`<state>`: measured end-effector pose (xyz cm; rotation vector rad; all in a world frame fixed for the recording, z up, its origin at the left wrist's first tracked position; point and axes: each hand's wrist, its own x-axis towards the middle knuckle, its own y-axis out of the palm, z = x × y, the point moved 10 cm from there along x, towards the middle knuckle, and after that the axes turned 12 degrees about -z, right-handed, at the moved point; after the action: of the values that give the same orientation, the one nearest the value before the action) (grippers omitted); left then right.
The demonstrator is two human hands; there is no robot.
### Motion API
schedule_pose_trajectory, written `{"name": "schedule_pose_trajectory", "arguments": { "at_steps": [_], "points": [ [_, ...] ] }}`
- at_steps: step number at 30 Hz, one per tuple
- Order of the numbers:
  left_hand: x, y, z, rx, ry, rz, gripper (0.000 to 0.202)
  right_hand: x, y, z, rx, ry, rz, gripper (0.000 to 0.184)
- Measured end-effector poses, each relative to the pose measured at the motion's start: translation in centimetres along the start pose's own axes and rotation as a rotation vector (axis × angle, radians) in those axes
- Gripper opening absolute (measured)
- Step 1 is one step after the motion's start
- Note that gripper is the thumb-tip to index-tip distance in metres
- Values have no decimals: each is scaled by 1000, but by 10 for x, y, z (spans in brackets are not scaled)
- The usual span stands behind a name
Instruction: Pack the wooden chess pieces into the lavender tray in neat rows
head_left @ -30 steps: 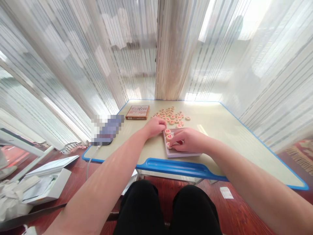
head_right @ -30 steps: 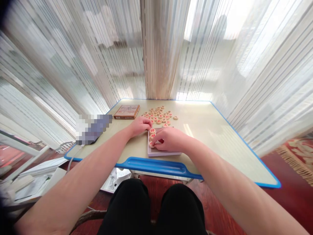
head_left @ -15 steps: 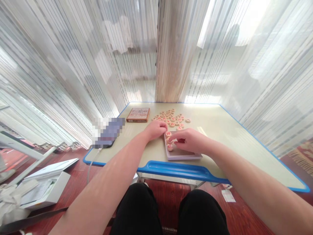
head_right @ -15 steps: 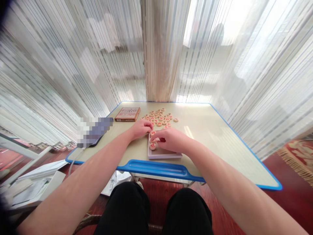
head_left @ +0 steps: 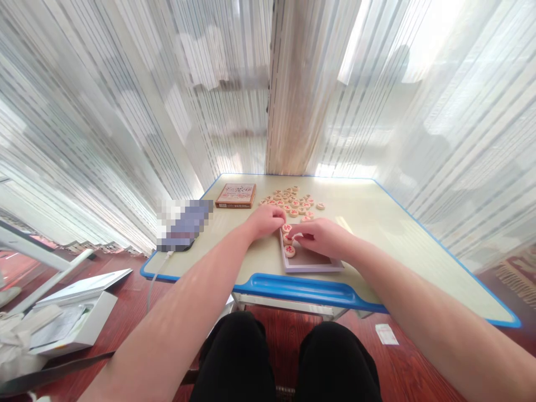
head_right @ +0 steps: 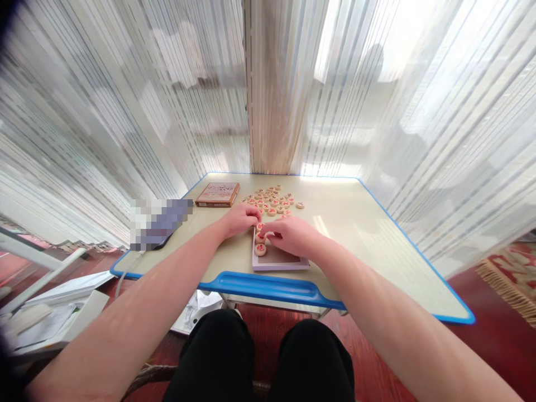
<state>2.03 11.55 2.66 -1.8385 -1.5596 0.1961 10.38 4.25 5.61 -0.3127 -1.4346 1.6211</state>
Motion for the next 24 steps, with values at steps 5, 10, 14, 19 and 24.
{"name": "schedule_pose_trajectory", "arguments": {
  "at_steps": [5,10,14,19,24],
  "points": [
    [0,1,0,11,-5,16,14,0,-3,-6,-30,93,-24,28],
    [0,2,-1,8,12,16,13,0,-1,-3,-36,75,-19,21],
    [0,3,0,14,22,22,13,0,1,-3,-33,50,-13,24],
    [1,3,1,-16,3,19,12,0,1,-1,-12,21,-23,24],
    [-1,1,0,-13,-27,7,13,2,-4,-7,-25,92,-62,26]
  ]
}}
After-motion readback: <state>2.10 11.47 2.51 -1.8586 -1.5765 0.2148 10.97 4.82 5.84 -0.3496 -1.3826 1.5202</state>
